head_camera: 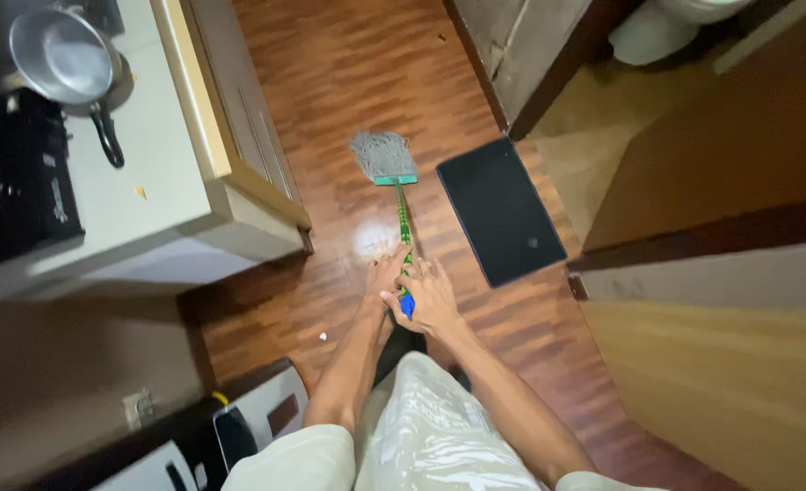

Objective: The person mops the floor in a narrow hallway and kitchen area using a mop, moving it across the wooden surface between a sink unit and a water dispenser.

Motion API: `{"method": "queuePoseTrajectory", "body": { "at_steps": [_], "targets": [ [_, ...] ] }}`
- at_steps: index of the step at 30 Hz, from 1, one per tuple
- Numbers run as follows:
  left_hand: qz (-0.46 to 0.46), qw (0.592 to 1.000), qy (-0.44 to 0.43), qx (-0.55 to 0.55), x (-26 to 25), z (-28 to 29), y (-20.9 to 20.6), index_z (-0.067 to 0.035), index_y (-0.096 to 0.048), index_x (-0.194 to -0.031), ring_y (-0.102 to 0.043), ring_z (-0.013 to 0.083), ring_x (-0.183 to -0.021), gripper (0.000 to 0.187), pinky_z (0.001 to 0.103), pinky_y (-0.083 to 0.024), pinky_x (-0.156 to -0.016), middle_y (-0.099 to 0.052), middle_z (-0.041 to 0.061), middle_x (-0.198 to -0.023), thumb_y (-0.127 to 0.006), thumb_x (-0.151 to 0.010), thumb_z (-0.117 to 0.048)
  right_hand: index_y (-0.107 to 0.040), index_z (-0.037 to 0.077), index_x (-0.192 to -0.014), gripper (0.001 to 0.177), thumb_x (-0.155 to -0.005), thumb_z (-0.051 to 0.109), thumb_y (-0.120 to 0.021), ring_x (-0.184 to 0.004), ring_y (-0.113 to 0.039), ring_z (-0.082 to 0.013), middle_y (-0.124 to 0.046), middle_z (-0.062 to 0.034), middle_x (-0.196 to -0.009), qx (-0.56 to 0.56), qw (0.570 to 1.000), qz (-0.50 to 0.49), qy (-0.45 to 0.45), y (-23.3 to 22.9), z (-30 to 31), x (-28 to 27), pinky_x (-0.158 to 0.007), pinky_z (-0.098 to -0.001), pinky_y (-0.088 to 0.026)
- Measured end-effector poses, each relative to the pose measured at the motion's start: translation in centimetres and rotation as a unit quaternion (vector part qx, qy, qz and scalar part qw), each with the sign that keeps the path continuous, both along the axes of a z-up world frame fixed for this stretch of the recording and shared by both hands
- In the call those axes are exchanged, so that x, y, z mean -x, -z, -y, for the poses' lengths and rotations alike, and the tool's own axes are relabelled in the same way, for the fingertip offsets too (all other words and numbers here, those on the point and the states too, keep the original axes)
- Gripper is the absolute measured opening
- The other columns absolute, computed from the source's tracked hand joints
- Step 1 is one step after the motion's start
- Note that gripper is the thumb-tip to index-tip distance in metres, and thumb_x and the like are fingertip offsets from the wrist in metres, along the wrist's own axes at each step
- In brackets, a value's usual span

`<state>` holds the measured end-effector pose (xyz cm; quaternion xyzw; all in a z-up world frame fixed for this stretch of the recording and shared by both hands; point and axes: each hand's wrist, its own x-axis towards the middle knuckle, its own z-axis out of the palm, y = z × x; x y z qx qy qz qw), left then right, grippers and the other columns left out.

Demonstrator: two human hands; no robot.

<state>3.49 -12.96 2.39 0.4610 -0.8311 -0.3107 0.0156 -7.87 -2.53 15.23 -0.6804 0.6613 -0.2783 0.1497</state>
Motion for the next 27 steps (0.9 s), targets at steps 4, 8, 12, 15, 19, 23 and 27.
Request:
{"method": "queuePoseTrajectory", "body": {
  "at_steps": [4,8,12,15,19,23,27],
  "targets": [
    [-0.008,0.999,-0.004,0.05,-0.4,-7.5,-0.6,-0.023,-0.05,-0.147,-0.058,0.0342,-0.125,0.065,0.057,-0.041,-0.1,-0.051,0.005,-0.157,-0.063,-0.085,-0.035,-0.076,0.01,-0.093,0.037,-0.087,0.047,-0.07,-0.12,-0.058,-0.0419,-0.069,-0.0194,-0.113,0.013,1.0,0.002,0.013,0.5,-7.5,-0.9,-0.112,-0.0606,-0.033],
    [-0.004,0.998,0.01,0.063,-1.4,-14.0,-1.4,-0.02,-0.051,-0.145,-0.059,0.0377,-0.118,0.067,0.059,-0.04,-0.094,-0.054,0.009,-0.151,-0.065,-0.081,-0.035,-0.076,0.012,-0.092,0.036,-0.085,0.047,-0.072,-0.122,-0.056,-0.044,-0.069,-0.0206,-0.116,0.015,0.999,0.018,0.025,-0.2,-13.9,-1.7,-0.114,-0.0598,-0.032],
    [0.0,0.995,0.001,0.097,-1.1,-18.6,-1.3,-0.02,-0.059,-0.136,-0.064,0.0345,-0.113,0.054,0.056,-0.045,-0.091,-0.059,0.006,-0.148,-0.063,-0.086,-0.036,-0.075,0.011,-0.091,0.033,-0.085,0.043,-0.073,-0.126,-0.055,-0.046,-0.07,-0.0194,-0.114,0.014,0.999,0.026,0.021,-1.2,-18.5,-1.8,-0.116,-0.0594,-0.031],
    [0.039,0.992,-0.006,0.121,-1.0,-20.6,-1.3,-0.023,-0.064,-0.133,-0.066,0.0311,-0.108,0.047,0.056,-0.045,-0.093,-0.062,0.004,-0.145,-0.062,-0.087,-0.033,-0.075,0.009,-0.09,0.03,-0.084,0.039,-0.074,-0.126,-0.055,-0.046,-0.068,-0.0232,-0.115,-0.01,1.0,0.001,-0.005,-0.7,-20.1,-1.6,-0.115,-0.0591,-0.031],
    [0.066,0.992,-0.012,0.109,-1.2,-21.2,-0.2,-0.028,-0.06,-0.137,-0.067,0.0302,-0.107,0.052,0.055,-0.047,-0.09,-0.056,-0.001,-0.15,-0.063,-0.085,-0.034,-0.071,0.007,-0.101,0.028,-0.09,0.033,-0.069,-0.13,-0.055,-0.0443,-0.067,-0.023,-0.121,0.074,0.996,0.042,0.001,1.2,-21.3,-1.8,-0.118,-0.056,-0.035],
    [0.089,0.992,-0.02,0.082,-1.1,-20.9,2.7,-0.03,-0.054,-0.142,-0.068,0.031,-0.105,0.053,0.059,-0.047,-0.092,-0.05,-0.004,-0.156,-0.061,-0.09,-0.038,-0.073,0.01,-0.103,0.025,-0.087,0.028,-0.067,-0.133,-0.052,-0.0445,-0.067,-0.0232,-0.124,0.025,1.0,0.014,0.002,2.7,-21.2,-1.9,-0.115,-0.0589,-0.032],
    [0.076,0.993,-0.016,0.09,-0.3,-18.5,5.9,-0.028,-0.051,-0.146,-0.067,0.036,-0.109,0.055,0.058,-0.05,-0.088,-0.05,-0.003,-0.157,-0.059,-0.093,-0.039,-0.073,0.011,-0.104,0.027,-0.083,0.027,-0.067,-0.134,-0.049,-0.0458,-0.067,-0.0234,-0.127,0.019,1.0,0.006,-0.011,4.1,-19.1,-0.8,-0.114,-0.0604,-0.027]
  ]
}}
